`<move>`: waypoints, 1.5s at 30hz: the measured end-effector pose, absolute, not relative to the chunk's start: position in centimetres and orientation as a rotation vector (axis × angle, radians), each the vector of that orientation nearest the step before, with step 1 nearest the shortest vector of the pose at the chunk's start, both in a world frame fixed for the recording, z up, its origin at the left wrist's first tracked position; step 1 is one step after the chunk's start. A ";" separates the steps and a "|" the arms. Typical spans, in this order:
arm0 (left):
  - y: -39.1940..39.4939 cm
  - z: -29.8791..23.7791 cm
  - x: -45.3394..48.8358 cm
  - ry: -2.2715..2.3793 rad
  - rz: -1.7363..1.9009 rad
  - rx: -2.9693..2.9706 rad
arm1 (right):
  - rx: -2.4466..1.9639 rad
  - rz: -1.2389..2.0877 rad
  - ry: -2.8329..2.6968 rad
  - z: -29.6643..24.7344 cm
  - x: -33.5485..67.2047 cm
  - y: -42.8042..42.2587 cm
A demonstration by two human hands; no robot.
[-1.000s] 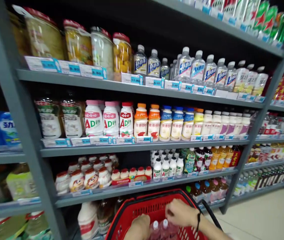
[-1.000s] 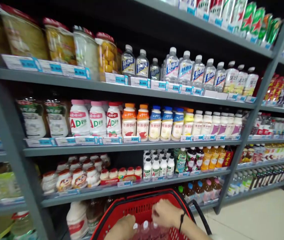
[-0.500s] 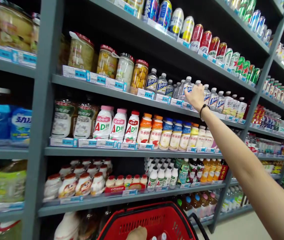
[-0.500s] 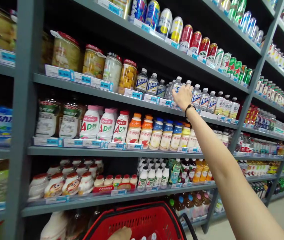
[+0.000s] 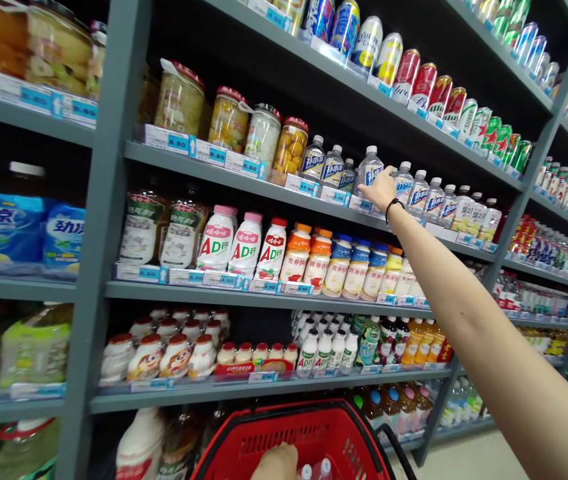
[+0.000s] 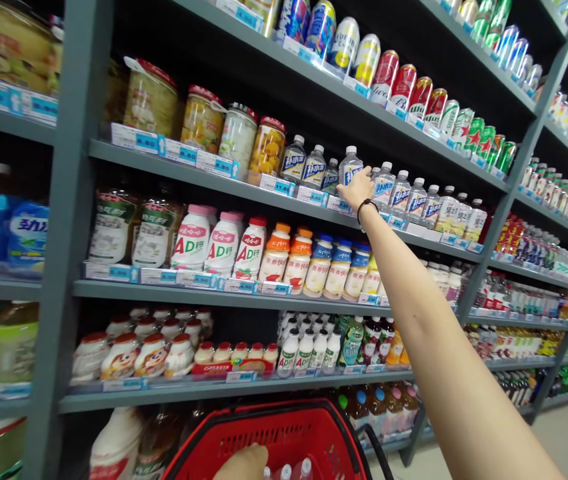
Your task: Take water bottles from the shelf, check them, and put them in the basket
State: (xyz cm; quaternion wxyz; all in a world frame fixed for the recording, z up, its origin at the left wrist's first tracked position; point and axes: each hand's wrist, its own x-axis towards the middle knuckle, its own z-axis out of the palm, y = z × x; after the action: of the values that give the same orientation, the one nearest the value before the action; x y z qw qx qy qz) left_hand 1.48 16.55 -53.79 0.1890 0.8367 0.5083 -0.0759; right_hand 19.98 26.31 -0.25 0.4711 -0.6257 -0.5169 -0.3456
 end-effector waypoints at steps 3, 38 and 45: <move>16.6 -53.7 1.5 1.438 -0.223 2.348 | -1.569 -0.740 -1.353 -1.1 20.1 26.2; 18.5 -52.4 3.5 0.715 1.272 0.827 | -0.881 1.513 -1.452 -60.5 19.3 12.4; 17.5 -52.5 3.9 0.571 1.195 0.828 | -1.158 1.254 -1.453 -60.7 19.0 9.6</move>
State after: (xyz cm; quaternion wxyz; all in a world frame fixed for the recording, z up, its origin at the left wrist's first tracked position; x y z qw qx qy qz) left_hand 3.93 17.46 -52.54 0.7101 0.3730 0.2574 0.5388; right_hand 18.97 9.61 -60.66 0.4349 -0.4653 -0.5838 0.5035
